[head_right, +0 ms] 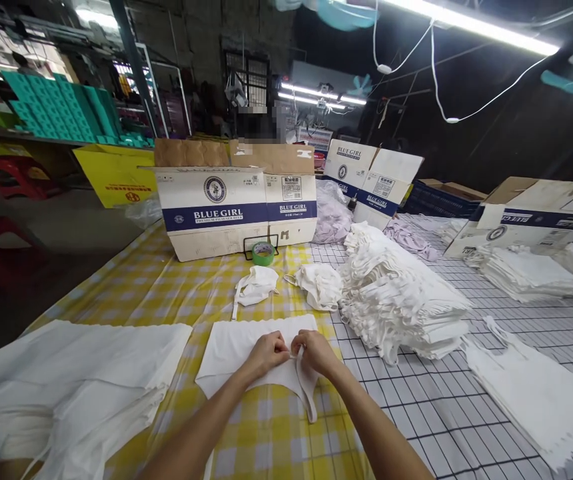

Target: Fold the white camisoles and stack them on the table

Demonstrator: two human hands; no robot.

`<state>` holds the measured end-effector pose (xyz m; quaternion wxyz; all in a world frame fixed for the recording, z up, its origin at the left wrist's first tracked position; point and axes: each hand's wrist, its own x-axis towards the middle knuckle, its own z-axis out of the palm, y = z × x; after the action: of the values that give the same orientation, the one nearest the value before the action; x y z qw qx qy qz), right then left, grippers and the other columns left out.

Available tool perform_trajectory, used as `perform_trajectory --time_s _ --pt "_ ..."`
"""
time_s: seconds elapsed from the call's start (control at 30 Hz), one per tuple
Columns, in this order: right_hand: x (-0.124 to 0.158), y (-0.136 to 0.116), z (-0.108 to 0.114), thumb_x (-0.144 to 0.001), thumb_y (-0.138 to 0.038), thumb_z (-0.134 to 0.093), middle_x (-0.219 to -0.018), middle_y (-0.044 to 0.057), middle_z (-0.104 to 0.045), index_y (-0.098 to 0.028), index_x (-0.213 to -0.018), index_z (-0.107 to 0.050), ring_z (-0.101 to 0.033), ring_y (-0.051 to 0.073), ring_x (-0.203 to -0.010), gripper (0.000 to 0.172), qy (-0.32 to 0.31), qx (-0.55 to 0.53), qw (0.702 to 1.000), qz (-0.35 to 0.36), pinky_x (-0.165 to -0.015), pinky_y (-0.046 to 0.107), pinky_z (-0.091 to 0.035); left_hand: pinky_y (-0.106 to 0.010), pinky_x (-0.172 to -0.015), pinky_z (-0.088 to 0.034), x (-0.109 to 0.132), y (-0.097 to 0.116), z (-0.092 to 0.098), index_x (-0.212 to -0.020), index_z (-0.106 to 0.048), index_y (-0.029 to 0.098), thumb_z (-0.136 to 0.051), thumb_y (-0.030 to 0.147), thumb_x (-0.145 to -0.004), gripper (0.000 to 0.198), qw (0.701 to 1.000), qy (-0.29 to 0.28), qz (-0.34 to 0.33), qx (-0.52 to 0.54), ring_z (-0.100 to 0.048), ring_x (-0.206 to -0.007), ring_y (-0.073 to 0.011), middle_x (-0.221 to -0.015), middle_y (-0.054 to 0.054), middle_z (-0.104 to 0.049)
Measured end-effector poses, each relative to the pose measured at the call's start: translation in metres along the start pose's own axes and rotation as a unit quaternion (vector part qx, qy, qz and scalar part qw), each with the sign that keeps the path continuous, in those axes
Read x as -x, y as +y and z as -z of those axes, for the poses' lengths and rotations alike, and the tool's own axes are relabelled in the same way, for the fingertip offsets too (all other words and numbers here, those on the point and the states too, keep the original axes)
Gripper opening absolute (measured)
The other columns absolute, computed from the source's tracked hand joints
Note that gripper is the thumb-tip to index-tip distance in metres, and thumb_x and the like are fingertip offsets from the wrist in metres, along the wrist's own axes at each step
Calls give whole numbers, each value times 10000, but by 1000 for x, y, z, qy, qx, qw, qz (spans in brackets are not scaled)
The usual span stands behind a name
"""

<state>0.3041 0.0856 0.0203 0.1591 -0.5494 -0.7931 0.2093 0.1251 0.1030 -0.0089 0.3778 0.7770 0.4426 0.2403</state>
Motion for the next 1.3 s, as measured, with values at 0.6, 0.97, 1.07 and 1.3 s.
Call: perform_trajectory --time_s 0.6,0.97,1.07,1.3 --pt "3 -35 3 -730 -137 -526 -832 60 -671 -177 -818 -683 -622 182 -719 184 -14 165 985 -56 -567 228 -354 -212 -590 -344 -11 1 -9 -576 -612 175 -559 251 -684 143 996 23 -6 -82 -506 -629 -109 -696 16 -508" --pt "8 -35 1 -766 -118 -474 -845 101 -669 -146 -842 -678 -632 238 -768 219 -8 157 987 -41 -642 284 -400 -236 -660 -347 -6 6 -14 -606 -634 206 -510 229 -730 177 990 67 -40 -117 -509 -717 -153 -666 -9 -547" --pt "9 -35 -1 -778 -134 -464 -870 111 -672 -150 -850 -678 -628 233 -801 227 6 133 989 -59 -679 284 -400 -240 -663 -349 -4 6 -14 -633 -634 214 -507 234 -737 166 990 66 -48 -117 -505 -720 -156 -671 -7 -542" --pt "23 -34 -13 -769 -165 -408 -807 52 -702 -203 -949 -660 -630 185 -758 311 84 -45 985 -147 -628 243 -412 -255 -686 -361 -4 3 -14 -662 -612 216 -503 272 -747 149 990 60 -55 -117 -496 -749 -167 -690 -3 -521"
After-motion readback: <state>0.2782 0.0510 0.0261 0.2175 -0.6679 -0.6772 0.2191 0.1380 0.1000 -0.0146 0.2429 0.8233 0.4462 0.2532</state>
